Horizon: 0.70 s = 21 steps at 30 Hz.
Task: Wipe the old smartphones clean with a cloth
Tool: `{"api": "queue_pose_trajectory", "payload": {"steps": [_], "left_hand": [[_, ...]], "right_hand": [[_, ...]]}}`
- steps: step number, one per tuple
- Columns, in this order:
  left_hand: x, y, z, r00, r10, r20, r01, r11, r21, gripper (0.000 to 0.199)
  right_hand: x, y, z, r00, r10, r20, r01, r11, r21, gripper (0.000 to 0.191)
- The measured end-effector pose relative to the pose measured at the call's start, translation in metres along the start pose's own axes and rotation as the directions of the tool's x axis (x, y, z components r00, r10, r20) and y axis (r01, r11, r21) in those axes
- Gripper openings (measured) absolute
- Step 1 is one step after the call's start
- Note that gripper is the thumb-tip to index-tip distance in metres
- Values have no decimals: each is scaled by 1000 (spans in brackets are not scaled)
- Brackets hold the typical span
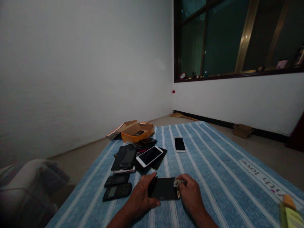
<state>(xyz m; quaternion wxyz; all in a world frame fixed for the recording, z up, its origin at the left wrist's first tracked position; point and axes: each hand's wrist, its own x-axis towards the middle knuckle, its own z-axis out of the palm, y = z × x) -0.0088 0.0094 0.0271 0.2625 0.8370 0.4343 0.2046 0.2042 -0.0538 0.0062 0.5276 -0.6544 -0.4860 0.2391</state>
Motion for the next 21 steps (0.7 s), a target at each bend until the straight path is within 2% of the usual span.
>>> {"api": "queue_pose_trajectory", "payload": {"steps": [6, 13, 21], "left_hand": [[-2, 5, -2, 1000, -16, 1, 16, 1000, 1, 93], [-2, 8, -3, 1000, -22, -1, 22, 1000, -2, 93], [-3, 5, 0, 1000, 18, -14, -18, 1000, 7, 90]], "right_hand": [[-6, -5, -4, 1000, 25, 10, -25, 1000, 5, 25], [1, -3, 0, 998, 70, -9, -69, 994, 86, 26], [-8, -10, -6, 998, 51, 22, -50, 998, -46, 27]]}}
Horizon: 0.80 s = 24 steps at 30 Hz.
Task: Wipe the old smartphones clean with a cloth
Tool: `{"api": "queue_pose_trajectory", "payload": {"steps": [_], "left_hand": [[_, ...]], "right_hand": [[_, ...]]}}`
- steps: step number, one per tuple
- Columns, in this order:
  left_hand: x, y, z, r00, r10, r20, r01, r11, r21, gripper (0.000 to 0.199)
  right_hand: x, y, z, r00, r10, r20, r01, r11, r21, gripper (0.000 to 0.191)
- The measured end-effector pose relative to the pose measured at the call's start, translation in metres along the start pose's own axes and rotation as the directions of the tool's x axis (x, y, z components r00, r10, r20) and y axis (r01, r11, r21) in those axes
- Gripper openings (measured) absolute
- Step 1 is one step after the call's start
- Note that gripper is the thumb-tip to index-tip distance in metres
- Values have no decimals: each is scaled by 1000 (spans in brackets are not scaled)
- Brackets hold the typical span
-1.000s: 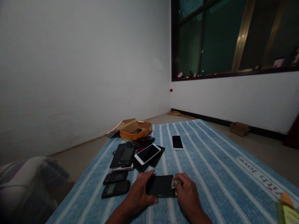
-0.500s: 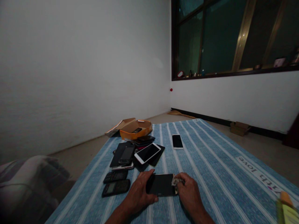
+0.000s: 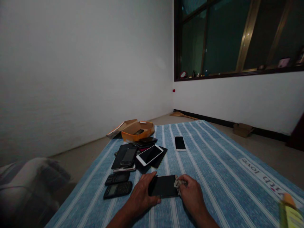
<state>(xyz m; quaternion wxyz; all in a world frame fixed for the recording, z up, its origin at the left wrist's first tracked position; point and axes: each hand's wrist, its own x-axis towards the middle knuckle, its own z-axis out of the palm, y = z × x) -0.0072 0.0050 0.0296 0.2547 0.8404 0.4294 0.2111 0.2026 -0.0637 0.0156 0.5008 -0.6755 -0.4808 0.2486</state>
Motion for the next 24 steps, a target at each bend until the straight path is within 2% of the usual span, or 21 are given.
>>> {"api": "queue_pose_trajectory", "payload": {"steps": [8, 12, 18, 24], "left_hand": [[0, -4, 1, 1000, 1, -9, -1, 1000, -10, 90], [0, -7, 2, 1000, 19, -8, -20, 1000, -22, 91], [1, -5, 3, 1000, -11, -12, 10, 1000, -24, 91], [0, -2, 4, 998, -3, -64, 0, 998, -56, 90]], "right_hand": [[-9, -1, -8, 1000, -16, 12, 16, 998, -56, 23], [-7, 4, -5, 1000, 24, 3, -24, 1000, -2, 22], [7, 4, 2, 999, 31, -24, -27, 991, 131, 24], [27, -3, 5, 996, 63, -58, -57, 993, 99, 25]]}}
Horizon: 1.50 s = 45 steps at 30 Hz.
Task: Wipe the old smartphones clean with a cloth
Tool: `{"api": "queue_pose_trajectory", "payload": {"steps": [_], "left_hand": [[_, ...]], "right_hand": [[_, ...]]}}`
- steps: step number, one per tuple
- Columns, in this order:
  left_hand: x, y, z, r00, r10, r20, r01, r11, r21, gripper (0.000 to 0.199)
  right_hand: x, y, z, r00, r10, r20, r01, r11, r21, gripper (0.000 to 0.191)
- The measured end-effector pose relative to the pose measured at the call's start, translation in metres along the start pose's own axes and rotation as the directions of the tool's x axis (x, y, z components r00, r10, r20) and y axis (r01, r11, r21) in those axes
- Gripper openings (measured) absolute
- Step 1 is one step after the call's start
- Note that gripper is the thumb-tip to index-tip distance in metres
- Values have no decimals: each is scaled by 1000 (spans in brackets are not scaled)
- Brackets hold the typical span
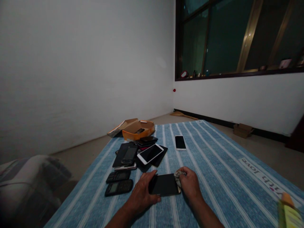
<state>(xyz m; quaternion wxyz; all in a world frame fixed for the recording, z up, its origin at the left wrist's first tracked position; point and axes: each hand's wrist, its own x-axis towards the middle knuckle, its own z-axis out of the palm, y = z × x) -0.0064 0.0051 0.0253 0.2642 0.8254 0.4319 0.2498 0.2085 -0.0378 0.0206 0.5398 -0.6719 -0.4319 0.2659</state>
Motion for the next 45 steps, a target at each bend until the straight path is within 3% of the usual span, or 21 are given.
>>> {"api": "queue_pose_trajectory", "payload": {"steps": [7, 19, 25, 33, 39, 45], "left_hand": [[-2, -1, 3, 1000, 4, -24, -4, 1000, 9, 88], [-2, 2, 4, 1000, 4, -23, -3, 999, 39, 82], [-3, 6, 3, 999, -1, -34, 2, 999, 48, 76], [-3, 2, 6, 999, -6, -38, 8, 999, 53, 80], [-2, -4, 11, 995, 43, -88, -40, 998, 42, 84], [-3, -6, 13, 973, 161, -168, -155, 987, 47, 83]], "right_hand": [[5, 6, -1, 999, -34, 7, 34, 998, -44, 20], [-32, 8, -11, 993, -10, 115, 29, 986, -162, 22], [-46, -1, -10, 990, -103, 98, 123, 966, -227, 19], [-34, 4, -7, 979, -195, 58, 204, 938, -281, 21], [-13, 7, 1, 988, -142, 58, 150, 973, -176, 23], [14, 2, 10, 999, -42, 22, 40, 996, 81, 24]]}}
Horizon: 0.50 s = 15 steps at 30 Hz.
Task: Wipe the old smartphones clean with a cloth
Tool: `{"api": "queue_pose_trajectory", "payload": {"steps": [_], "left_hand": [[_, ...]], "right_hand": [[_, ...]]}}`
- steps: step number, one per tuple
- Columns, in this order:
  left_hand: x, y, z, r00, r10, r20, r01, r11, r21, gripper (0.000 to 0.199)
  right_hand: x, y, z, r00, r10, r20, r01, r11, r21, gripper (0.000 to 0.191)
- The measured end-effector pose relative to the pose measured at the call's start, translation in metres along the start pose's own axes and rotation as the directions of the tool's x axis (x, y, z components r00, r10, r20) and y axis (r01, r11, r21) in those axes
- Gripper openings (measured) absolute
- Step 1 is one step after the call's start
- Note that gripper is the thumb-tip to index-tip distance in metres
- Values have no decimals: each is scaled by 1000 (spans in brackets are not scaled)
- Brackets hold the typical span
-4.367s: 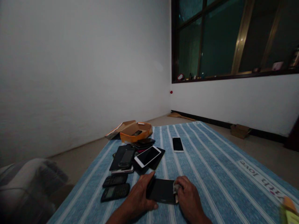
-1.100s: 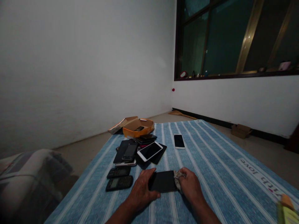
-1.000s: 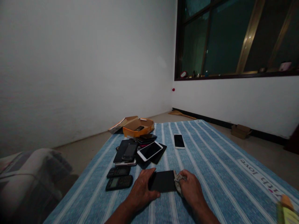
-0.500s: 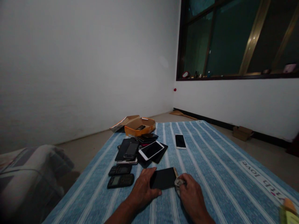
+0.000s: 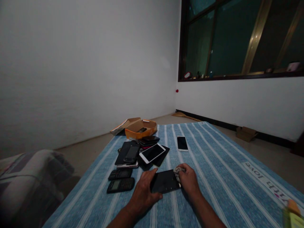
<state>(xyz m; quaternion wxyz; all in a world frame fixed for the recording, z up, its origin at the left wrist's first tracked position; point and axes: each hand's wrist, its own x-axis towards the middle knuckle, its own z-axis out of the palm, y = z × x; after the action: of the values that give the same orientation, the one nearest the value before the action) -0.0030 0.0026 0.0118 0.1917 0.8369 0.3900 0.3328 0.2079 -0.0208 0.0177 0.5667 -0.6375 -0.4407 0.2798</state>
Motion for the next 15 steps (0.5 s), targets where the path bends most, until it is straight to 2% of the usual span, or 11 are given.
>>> {"api": "queue_pose_trajectory", "payload": {"steps": [6, 15], "left_hand": [[-1, 4, -1, 995, 83, -56, -81, 996, 45, 81], [-2, -1, 0, 997, 66, -44, -63, 996, 58, 76]], "right_hand": [[7, 2, -2, 998, 55, 31, -58, 991, 117, 22], [-3, 7, -10, 989, 121, 81, -135, 972, 194, 14]]}}
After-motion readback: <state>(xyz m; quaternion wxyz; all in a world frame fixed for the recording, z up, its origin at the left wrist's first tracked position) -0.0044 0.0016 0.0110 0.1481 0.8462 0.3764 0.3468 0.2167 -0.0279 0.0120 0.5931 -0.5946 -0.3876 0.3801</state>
